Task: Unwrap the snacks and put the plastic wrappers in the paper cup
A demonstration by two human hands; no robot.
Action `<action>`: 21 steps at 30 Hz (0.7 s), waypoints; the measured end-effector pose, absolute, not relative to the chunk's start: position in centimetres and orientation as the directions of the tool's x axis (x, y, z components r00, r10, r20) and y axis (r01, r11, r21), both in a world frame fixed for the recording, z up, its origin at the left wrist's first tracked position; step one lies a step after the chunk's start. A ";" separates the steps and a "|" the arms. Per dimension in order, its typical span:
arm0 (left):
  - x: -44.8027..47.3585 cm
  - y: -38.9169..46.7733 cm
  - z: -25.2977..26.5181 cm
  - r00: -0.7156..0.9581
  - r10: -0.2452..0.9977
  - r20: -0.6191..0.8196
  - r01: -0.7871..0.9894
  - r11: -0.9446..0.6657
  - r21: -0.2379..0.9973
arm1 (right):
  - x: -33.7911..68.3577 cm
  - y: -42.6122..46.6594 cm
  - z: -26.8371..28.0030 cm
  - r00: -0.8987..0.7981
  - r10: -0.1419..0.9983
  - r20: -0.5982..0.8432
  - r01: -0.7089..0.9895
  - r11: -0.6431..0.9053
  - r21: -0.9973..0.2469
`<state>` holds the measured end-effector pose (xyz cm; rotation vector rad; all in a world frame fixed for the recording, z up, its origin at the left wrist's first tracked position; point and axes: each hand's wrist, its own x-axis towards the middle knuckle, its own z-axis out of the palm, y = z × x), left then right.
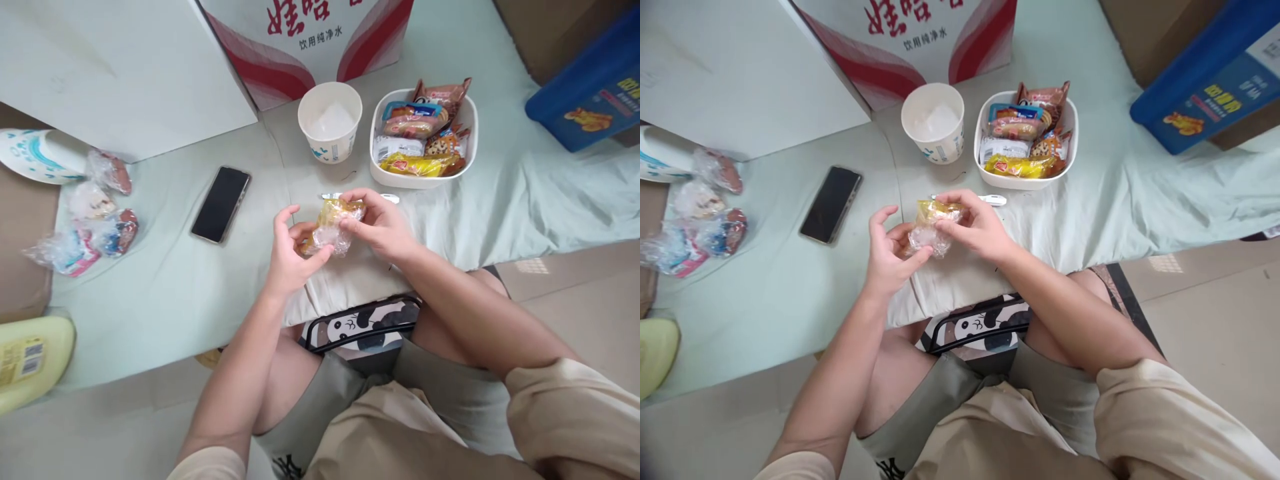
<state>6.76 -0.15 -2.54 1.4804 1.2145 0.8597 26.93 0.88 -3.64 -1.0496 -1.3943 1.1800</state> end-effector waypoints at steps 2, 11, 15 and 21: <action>6.4 0.1 -2.9 0.259 0.963 -0.075 0.252 0.007 0.968 | 26.8 1.1 -3.4 -0.117 0.975 0.188 0.111 0.201 -0.973; 3.0 3.1 -4.2 -0.103 0.994 0.043 0.124 -0.030 0.992 | 28.7 1.2 -3.2 -0.115 0.970 0.212 0.884 0.197 -0.424; 2.9 3.1 -4.6 -0.156 0.988 0.022 0.079 -0.009 0.997 | 28.9 1.1 -3.6 -0.053 0.980 0.191 0.907 0.127 -0.402; 4.4 2.3 -5.2 -0.104 0.988 0.114 0.090 -0.105 0.990 | 27.2 -0.5 -2.3 -0.126 0.967 0.222 0.506 0.255 -0.824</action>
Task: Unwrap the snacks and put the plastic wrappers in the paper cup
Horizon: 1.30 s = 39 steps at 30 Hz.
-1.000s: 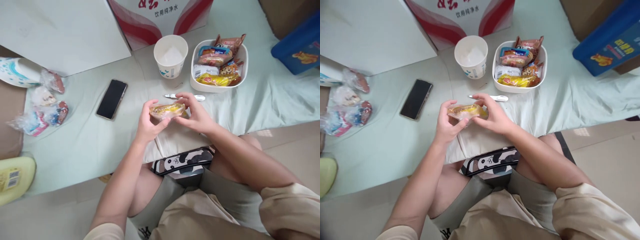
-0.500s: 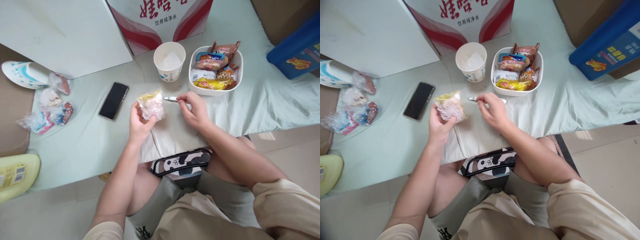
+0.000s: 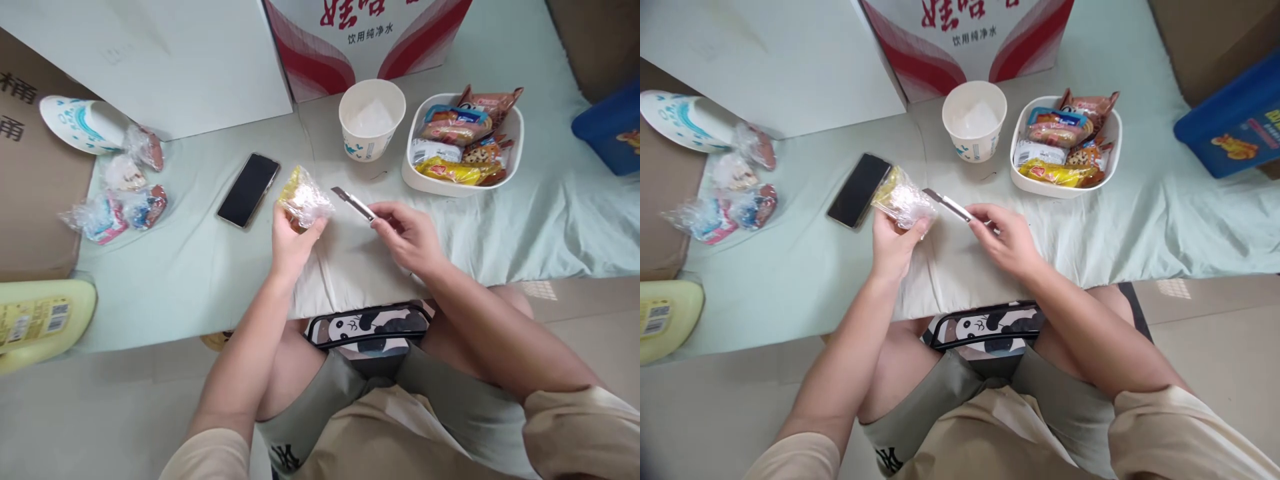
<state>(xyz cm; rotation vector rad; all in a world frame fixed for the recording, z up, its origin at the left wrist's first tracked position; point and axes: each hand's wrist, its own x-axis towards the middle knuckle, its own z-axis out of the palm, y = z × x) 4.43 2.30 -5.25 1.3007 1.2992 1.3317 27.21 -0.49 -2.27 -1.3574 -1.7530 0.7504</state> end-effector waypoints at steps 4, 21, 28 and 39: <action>5.7 1.4 -5.0 -0.031 0.987 0.158 0.170 -0.150 0.974 | 26.5 -1.1 -2.1 -0.113 0.966 0.233 0.432 0.259 -0.864; 5.2 2.3 -4.6 -0.101 0.989 0.111 -0.057 -0.117 0.992 | 26.5 -1.2 -2.9 -0.261 0.945 0.195 0.500 0.305 -0.810; 1.3 3.5 -4.3 -0.240 0.970 0.025 -0.144 -0.061 0.988 | 27.8 -0.5 -3.2 -0.148 0.974 0.170 0.680 0.225 -0.698; 3.8 1.0 -4.8 0.103 0.954 0.281 0.347 -0.299 0.889 | 27.0 -0.5 -3.8 -0.096 0.938 0.332 0.870 0.242 -0.430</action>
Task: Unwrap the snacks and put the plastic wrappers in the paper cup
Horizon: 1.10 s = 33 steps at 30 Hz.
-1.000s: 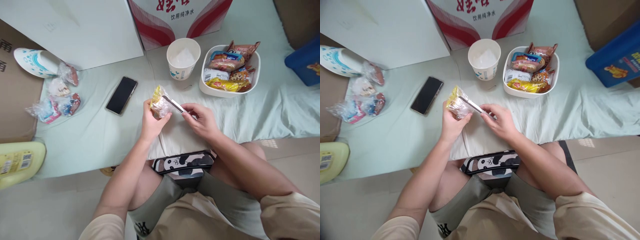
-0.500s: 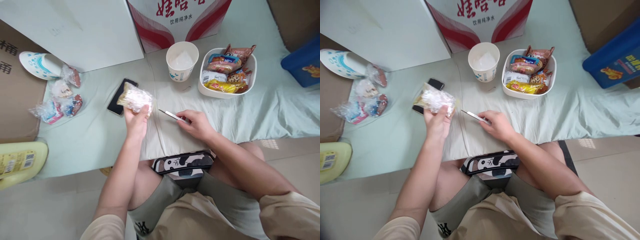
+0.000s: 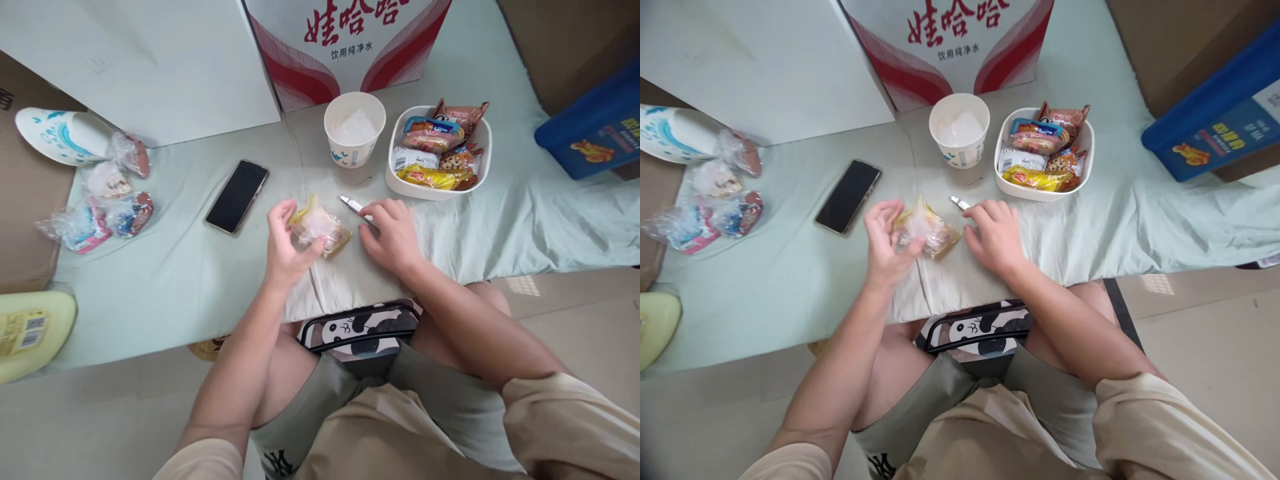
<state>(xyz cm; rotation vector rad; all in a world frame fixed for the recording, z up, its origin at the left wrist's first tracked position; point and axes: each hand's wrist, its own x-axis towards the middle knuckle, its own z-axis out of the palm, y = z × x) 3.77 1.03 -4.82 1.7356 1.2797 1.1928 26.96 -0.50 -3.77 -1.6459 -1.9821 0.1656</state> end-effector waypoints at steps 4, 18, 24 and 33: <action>2.3 1.5 -3.9 0.155 0.948 0.278 0.472 -0.318 0.822 | 25.9 -1.4 -3.7 -0.236 0.906 0.351 0.764 0.396 -0.510; 2.9 1.7 -2.4 0.122 0.986 -0.112 0.015 0.111 0.994 | 26.3 -1.2 -3.7 -0.275 0.901 0.335 0.695 0.427 -0.579; 1.0 2.4 -3.4 -0.073 0.991 -0.109 0.150 0.119 0.981 | 28.0 -0.4 -3.2 -0.079 0.894 0.442 0.676 0.374 -0.635; -0.1 2.1 -3.2 0.146 0.956 0.256 0.472 -0.294 0.831 | 28.7 -1.1 -2.2 -0.111 0.888 0.447 0.626 0.412 -0.662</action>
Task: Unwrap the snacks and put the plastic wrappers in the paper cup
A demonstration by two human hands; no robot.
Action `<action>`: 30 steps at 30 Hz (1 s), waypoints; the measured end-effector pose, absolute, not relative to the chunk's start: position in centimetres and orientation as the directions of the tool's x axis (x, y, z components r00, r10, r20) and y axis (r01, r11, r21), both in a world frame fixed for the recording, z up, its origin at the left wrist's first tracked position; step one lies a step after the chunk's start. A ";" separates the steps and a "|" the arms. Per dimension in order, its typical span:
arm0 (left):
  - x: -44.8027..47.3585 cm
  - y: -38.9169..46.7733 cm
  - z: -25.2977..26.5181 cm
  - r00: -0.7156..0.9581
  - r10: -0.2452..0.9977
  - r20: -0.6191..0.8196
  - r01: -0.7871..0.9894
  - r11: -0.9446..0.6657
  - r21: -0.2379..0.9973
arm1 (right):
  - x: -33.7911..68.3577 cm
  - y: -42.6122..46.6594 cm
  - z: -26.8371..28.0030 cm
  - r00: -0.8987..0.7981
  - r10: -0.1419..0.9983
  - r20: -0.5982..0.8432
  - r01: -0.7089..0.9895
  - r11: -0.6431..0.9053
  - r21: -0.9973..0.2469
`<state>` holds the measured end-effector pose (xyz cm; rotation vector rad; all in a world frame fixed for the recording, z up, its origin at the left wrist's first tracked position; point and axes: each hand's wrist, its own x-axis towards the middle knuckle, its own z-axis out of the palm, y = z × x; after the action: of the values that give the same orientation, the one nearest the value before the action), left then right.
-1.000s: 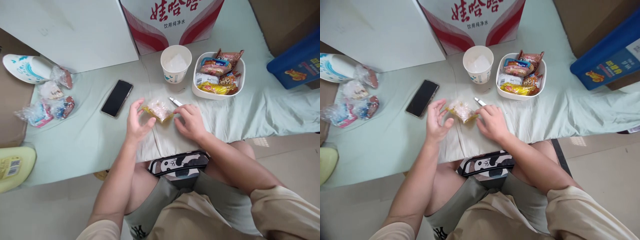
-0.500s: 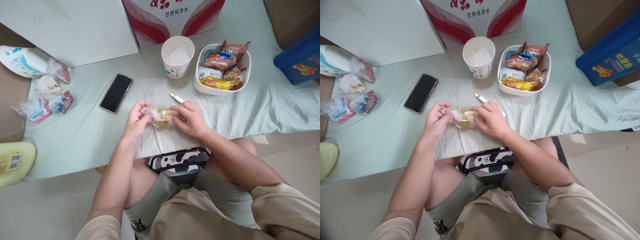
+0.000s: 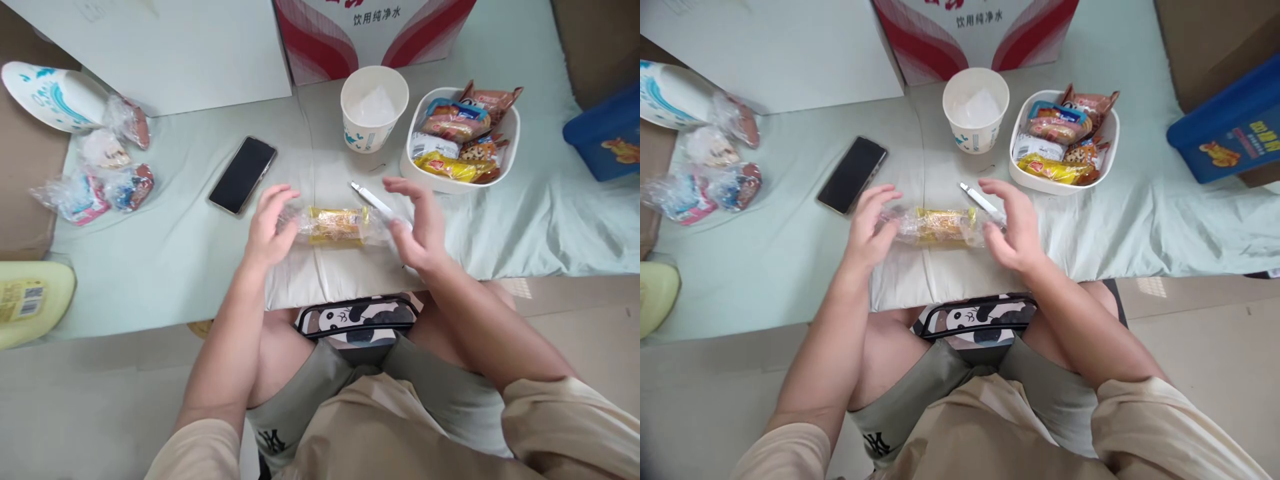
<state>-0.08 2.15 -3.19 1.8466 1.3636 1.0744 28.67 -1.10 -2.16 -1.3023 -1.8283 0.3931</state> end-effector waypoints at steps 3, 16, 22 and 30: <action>0.3 1.5 -2.4 0.280 0.933 0.226 0.523 -0.345 0.779 | 28.4 -1.4 -2.1 -0.310 0.865 0.395 0.677 0.492 -0.548; 0.3 0.5 -1.1 0.175 0.906 0.386 0.506 -0.419 0.754 | 28.7 -3.2 -0.8 -0.313 0.829 0.463 0.696 0.532 -0.482; 0.2 -0.9 0.7 0.205 0.866 0.457 0.568 -0.485 0.665 | 28.8 -4.0 -0.7 -0.468 0.785 0.406 0.590 0.620 -0.518; -0.3 -1.5 1.8 0.649 0.740 -0.177 0.453 -0.189 0.871 | 28.8 -3.9 -0.9 -0.573 0.801 0.173 0.659 0.576 -0.483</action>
<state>-0.26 -1.53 1.79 1.8314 0.9519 0.3464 28.83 -3.93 -0.92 -1.1832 -2.4373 0.5232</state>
